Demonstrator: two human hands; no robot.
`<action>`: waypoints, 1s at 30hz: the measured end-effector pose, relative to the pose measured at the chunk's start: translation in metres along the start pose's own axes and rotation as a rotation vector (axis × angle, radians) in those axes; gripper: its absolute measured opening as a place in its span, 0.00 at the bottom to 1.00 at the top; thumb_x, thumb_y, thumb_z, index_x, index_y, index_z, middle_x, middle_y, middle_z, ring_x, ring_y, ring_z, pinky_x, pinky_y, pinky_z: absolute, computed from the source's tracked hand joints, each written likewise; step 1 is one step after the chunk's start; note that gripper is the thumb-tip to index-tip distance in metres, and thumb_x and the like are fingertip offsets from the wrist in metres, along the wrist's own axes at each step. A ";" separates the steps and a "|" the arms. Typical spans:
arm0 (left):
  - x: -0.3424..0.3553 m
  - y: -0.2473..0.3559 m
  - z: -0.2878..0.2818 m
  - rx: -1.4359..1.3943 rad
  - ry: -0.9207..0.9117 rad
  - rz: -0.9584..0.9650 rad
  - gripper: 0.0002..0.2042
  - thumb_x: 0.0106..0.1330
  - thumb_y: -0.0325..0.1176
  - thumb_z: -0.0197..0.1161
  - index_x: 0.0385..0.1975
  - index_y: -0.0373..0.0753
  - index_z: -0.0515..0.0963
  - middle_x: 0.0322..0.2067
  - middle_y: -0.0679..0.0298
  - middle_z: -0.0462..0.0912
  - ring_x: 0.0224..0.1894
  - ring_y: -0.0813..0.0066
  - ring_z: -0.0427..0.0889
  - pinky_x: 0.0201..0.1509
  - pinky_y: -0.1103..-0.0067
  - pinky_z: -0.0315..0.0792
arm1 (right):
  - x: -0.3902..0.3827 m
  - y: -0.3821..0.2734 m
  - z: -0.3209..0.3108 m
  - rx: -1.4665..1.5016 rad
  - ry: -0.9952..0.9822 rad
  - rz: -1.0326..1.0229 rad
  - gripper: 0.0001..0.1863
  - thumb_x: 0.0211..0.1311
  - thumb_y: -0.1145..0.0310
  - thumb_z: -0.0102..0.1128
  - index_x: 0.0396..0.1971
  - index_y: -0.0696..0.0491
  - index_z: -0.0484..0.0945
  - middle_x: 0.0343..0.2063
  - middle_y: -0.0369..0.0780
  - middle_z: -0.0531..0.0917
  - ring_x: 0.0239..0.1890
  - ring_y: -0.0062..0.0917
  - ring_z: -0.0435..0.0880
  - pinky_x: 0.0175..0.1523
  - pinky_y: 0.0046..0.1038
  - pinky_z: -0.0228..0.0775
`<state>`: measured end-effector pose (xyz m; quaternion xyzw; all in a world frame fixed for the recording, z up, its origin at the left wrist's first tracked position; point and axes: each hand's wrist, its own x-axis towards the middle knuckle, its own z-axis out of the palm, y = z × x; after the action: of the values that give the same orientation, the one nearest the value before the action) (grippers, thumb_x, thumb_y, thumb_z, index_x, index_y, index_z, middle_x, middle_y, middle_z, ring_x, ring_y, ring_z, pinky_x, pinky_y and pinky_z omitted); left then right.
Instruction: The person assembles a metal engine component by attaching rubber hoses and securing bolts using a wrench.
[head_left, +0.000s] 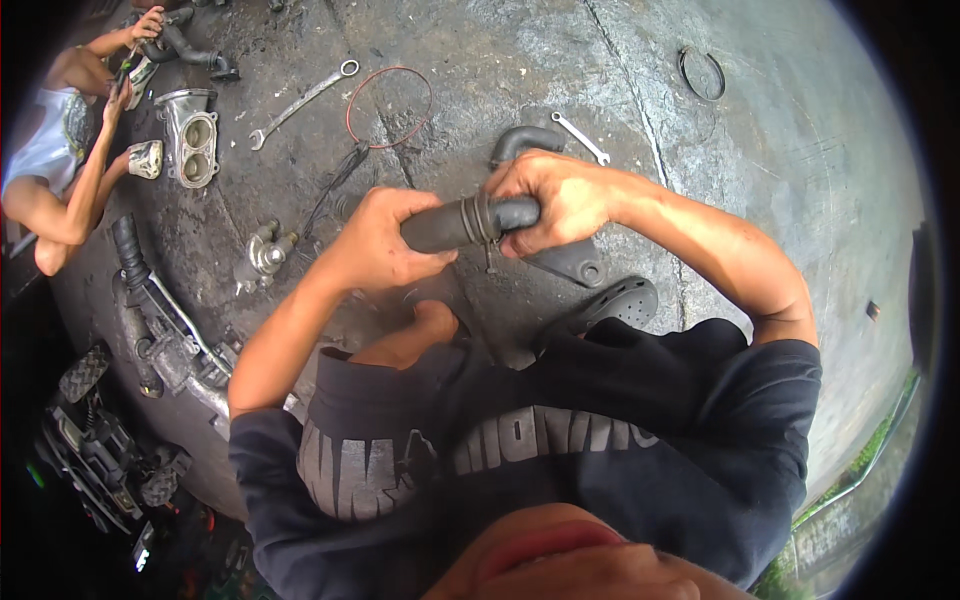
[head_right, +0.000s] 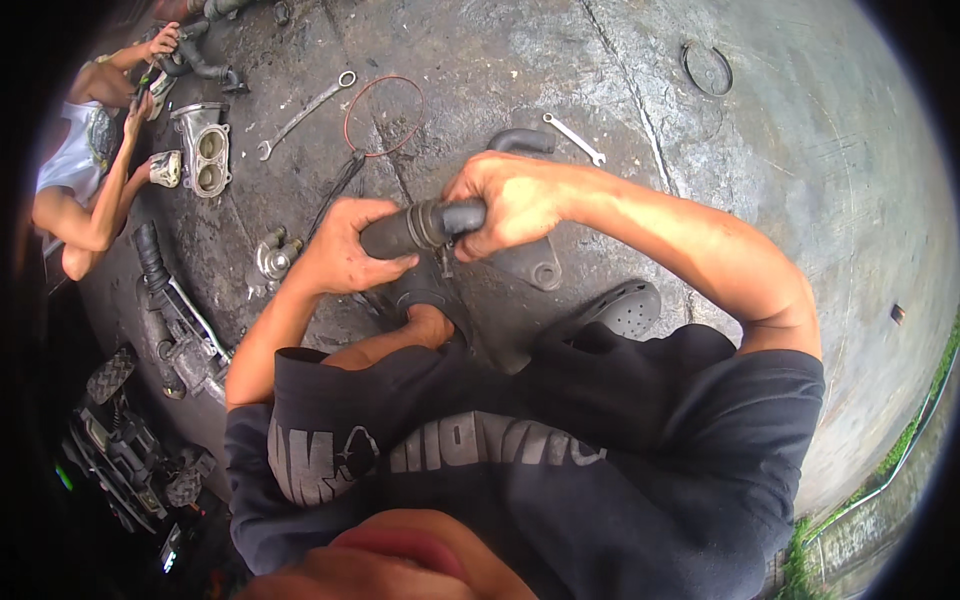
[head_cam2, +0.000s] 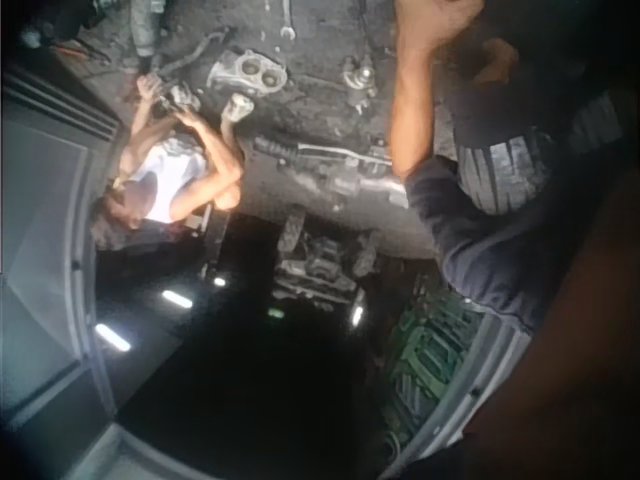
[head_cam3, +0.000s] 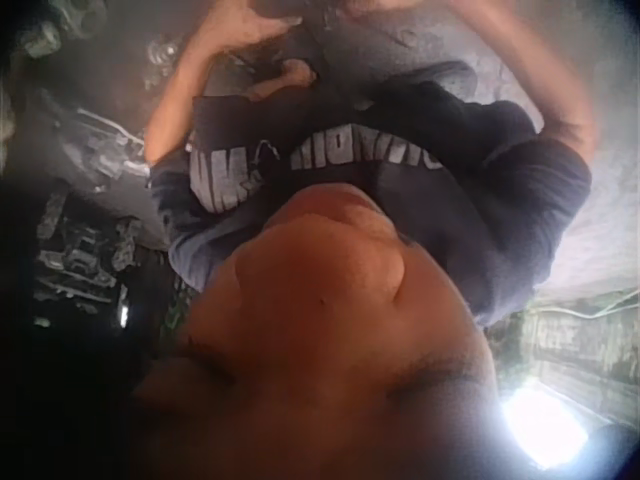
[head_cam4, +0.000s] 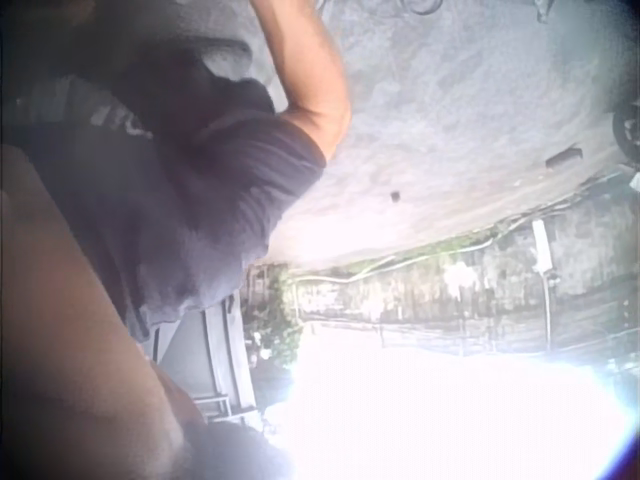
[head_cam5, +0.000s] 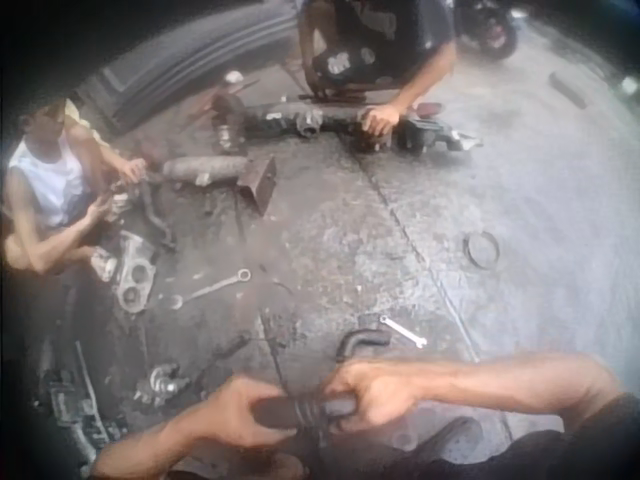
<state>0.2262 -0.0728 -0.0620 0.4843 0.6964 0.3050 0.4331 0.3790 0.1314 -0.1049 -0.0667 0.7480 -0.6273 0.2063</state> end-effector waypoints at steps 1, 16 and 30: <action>0.005 0.008 -0.006 -0.058 -0.125 -0.064 0.14 0.43 0.31 0.76 0.27 0.34 0.80 0.20 0.60 0.79 0.24 0.78 0.79 0.29 0.76 0.70 | 0.000 -0.002 0.004 0.256 -0.057 0.203 0.13 0.42 0.72 0.75 0.32 0.57 0.84 0.39 0.42 0.86 0.47 0.33 0.82 0.49 0.38 0.74; -0.001 0.105 -0.010 0.201 -0.599 -0.183 0.11 0.44 0.32 0.70 0.27 0.39 0.78 0.26 0.56 0.83 0.31 0.52 0.83 0.33 0.60 0.76 | -0.059 -0.052 0.027 -0.032 0.147 -0.296 0.21 0.27 0.68 0.75 0.29 0.57 0.81 0.33 0.39 0.80 0.42 0.41 0.75 0.47 0.38 0.71; -0.013 0.061 -0.102 0.588 0.160 -0.244 0.22 0.43 0.30 0.74 0.40 0.31 0.81 0.34 0.53 0.86 0.35 0.57 0.84 0.44 0.71 0.75 | -0.112 0.064 -0.010 -0.434 0.788 0.168 0.13 0.42 0.72 0.64 0.31 0.59 0.78 0.33 0.46 0.79 0.42 0.42 0.74 0.51 0.39 0.68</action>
<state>0.1615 -0.0642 0.0379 0.4762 0.8392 0.0739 0.2520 0.4872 0.1938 -0.1403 0.1963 0.8862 -0.4149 -0.0628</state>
